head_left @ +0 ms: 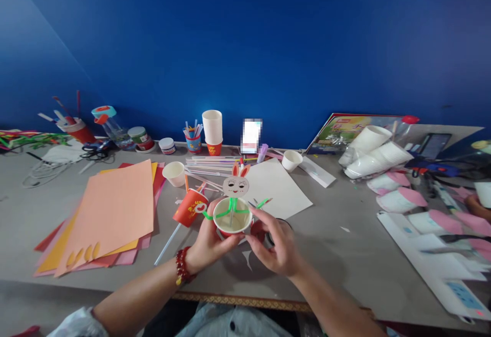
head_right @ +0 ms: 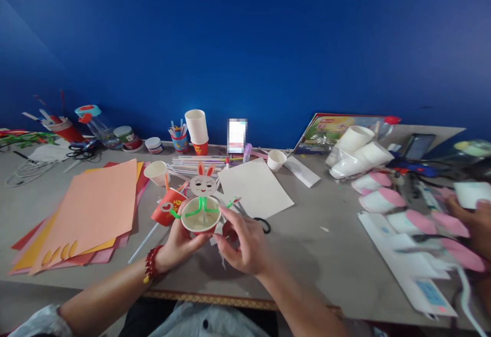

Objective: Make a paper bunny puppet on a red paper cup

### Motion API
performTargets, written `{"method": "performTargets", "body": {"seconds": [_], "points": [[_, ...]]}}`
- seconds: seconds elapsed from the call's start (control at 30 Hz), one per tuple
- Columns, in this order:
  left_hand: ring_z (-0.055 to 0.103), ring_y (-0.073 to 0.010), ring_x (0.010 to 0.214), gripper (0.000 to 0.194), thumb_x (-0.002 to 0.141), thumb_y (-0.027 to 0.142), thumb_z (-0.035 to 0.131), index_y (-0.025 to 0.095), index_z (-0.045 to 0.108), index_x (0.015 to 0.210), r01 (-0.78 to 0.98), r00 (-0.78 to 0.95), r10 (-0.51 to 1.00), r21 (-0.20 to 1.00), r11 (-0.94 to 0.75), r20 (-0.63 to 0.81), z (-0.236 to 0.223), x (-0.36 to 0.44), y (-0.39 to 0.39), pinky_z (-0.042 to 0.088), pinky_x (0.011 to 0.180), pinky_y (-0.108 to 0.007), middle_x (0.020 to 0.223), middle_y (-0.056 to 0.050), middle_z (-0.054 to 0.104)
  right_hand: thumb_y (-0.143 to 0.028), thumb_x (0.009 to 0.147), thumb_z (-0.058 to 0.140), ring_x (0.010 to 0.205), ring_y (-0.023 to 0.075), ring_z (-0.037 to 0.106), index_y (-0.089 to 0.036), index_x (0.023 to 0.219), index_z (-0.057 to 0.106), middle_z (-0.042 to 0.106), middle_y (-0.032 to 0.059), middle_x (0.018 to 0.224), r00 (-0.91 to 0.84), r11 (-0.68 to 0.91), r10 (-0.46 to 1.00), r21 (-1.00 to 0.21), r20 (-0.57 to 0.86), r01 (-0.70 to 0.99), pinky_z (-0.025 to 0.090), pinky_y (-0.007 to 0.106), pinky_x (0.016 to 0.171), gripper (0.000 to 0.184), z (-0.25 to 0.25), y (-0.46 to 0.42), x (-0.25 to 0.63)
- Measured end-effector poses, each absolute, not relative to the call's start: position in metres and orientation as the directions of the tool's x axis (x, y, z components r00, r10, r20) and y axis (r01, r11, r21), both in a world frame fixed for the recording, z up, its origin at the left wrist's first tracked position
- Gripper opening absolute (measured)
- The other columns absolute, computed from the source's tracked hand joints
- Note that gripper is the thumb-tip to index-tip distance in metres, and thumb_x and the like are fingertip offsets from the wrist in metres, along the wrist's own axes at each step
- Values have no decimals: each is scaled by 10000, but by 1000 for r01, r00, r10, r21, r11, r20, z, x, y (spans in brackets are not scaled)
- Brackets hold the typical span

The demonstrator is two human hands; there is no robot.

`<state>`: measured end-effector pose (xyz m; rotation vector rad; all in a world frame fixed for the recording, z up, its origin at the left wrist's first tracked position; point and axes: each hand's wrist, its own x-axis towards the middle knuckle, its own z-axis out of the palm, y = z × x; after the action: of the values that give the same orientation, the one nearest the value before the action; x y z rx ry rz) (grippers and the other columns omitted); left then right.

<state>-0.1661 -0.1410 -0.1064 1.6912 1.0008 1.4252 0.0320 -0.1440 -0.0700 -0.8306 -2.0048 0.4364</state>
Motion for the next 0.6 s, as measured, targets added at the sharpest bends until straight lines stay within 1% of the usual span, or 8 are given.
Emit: {"method": "performTargets", "body": {"seconds": [0.07,0.13,0.27,0.33,0.4,0.43,0.5,0.6], "points": [[590,-316,1171,654,761,341,781,191,480,1322,92,130,887,885,-457,444,-103,-165,-141,457,1022,-471,1246,-144,611,-236,877,625,603,181,644,-189,1373,466,692,33,758,-396,735,674,-517,624,438,537,312,598,524,-69,-142,34],[590,-322,1169,640,763,368,779,183,500,1308,51,157,910,917,-395,383,-100,-164,-142,459,1021,-470,1205,-141,634,-252,878,634,602,183,640,-183,1351,485,684,32,747,-409,745,660,-482,630,461,529,307,580,501,-69,-142,36],[614,-318,1129,629,741,393,794,169,533,1268,-87,127,967,974,-211,221,-97,-164,-141,498,977,-448,1159,-133,660,-191,896,605,584,149,635,-188,1384,461,693,8,744,-345,731,680,-563,647,385,534,273,606,509,-70,-144,38],[642,-285,1073,612,735,388,801,183,543,1251,-189,45,984,969,-161,172,-96,-167,-135,524,938,-413,1144,-115,672,-171,906,593,570,135,623,-206,1291,539,694,-3,739,-311,710,701,-585,642,392,526,265,621,390,-71,-143,38],[665,-237,987,583,739,397,797,202,553,1231,-297,-103,986,942,-158,133,-92,-172,-124,551,871,-365,1088,-84,688,-168,918,585,610,146,632,-217,1113,627,700,6,755,-335,678,730,-569,596,465,511,276,635,205,-76,-138,36],[672,-211,931,544,768,412,769,221,551,1228,-363,-181,979,919,-154,92,-90,-175,-119,566,820,-345,1055,-64,691,-165,924,579,655,159,646,-216,1037,648,709,17,779,-363,663,745,-556,560,502,508,284,650,142,-79,-135,35],[671,-170,865,483,781,421,754,242,568,1190,-450,-302,952,872,-192,54,-85,-179,-109,572,758,-301,1037,-37,690,-146,927,566,771,192,666,-208,981,662,724,39,847,-435,641,767,-539,472,546,514,307,701,126,-87,-128,31],[668,-140,842,417,769,390,772,248,600,1120,-487,-325,945,851,-195,30,-82,-182,-103,564,775,-275,1014,-8,691,-119,901,584,904,234,649,-199,1012,672,718,69,960,-531,638,769,-497,358,589,524,354,783,163,-95,-119,27]]}}
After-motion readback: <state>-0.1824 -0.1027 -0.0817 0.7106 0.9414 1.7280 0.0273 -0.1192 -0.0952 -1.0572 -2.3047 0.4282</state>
